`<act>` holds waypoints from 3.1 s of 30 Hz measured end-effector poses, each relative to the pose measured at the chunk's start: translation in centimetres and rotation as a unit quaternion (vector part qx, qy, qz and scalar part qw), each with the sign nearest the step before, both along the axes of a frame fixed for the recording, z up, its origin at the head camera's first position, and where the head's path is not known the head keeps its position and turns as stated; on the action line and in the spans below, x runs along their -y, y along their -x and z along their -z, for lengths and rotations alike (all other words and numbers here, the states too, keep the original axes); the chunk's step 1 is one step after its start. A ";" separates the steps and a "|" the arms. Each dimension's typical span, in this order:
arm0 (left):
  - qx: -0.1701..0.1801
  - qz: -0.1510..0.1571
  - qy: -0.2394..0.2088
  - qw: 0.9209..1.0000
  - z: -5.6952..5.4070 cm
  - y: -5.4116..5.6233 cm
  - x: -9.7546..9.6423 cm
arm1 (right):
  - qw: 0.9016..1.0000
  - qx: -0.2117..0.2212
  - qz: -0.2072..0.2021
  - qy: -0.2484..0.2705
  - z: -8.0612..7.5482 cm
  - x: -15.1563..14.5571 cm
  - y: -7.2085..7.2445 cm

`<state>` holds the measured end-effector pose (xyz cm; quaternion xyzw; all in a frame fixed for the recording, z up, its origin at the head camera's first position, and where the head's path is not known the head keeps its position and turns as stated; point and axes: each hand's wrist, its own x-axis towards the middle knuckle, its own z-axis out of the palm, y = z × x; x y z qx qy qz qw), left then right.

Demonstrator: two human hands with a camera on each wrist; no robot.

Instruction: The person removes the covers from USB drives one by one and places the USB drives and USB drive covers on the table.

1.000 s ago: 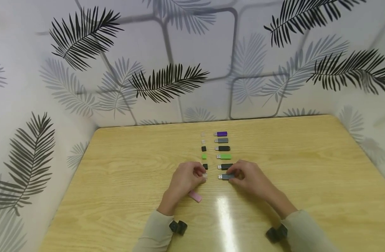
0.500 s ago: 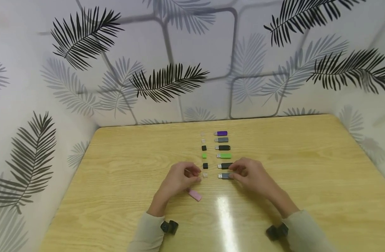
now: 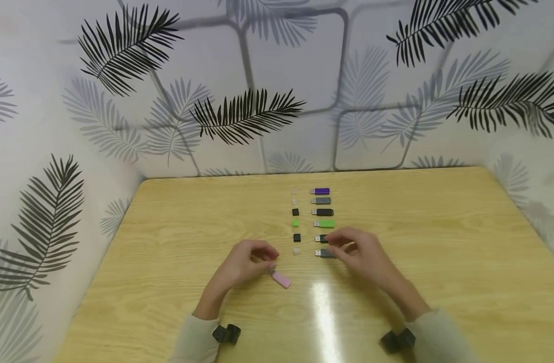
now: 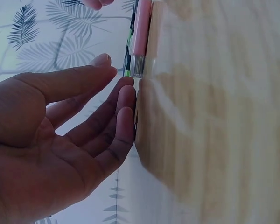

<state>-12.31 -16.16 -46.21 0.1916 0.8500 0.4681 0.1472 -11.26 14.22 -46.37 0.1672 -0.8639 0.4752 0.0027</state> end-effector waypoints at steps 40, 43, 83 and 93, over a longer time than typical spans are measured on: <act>-0.012 0.057 0.015 0.998 -0.8 -1.2 -1.7 | 0.991 -0.102 -0.081 0.043 0.6 4.2 -3.2; 0.005 0.065 -0.025 0.998 -1.1 -1.0 -2.4 | 0.986 -0.140 -0.084 0.031 0.6 4.0 -3.1; -0.093 0.011 -0.102 0.990 -2.1 -1.5 -5.2 | 0.976 -0.201 -0.071 0.033 -0.9 1.6 -2.4; -0.070 0.023 -0.129 0.989 -1.9 -1.4 -4.9 | 0.977 -0.190 -0.091 0.029 -1.1 1.5 -2.3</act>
